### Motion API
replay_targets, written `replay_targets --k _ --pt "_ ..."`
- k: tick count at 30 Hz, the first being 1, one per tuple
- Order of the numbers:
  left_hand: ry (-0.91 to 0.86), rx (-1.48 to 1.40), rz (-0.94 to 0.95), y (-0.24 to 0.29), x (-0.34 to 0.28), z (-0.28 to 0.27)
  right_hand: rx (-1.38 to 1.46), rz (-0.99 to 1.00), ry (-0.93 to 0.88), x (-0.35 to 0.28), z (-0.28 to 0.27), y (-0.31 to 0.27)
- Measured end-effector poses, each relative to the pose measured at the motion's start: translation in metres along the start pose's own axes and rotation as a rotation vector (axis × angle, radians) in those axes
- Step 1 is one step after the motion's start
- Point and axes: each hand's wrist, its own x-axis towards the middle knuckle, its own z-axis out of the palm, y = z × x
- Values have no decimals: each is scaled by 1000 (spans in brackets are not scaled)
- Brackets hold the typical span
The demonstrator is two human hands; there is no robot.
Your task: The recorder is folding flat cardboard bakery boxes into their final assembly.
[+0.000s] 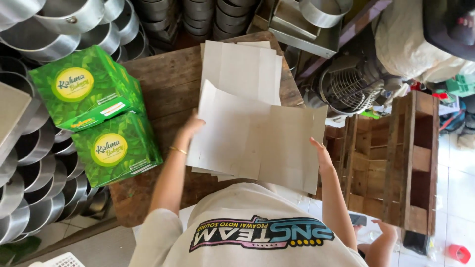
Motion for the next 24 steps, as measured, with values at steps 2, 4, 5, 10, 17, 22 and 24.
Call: replay_targets --k 2,4,5,10,17,22,24 --pt "114 61 52 -6 -4 36 -25 3 19 7 -2 7" --pt "223 122 104 27 -25 63 -49 6 41 5 1 5" --pt "263 252 84 61 -46 72 -95 9 70 -1 6 1" --pt "248 609 1 108 -73 92 -206 4 124 -8 18 -1" --pt "216 977 178 58 -53 77 -280 -109 125 10 15 10" --pt "284 1018 427 54 -61 67 -224 -120 106 47 -1 39" --pt "243 965 416 54 -59 69 -229 -129 130 71 -12 62"
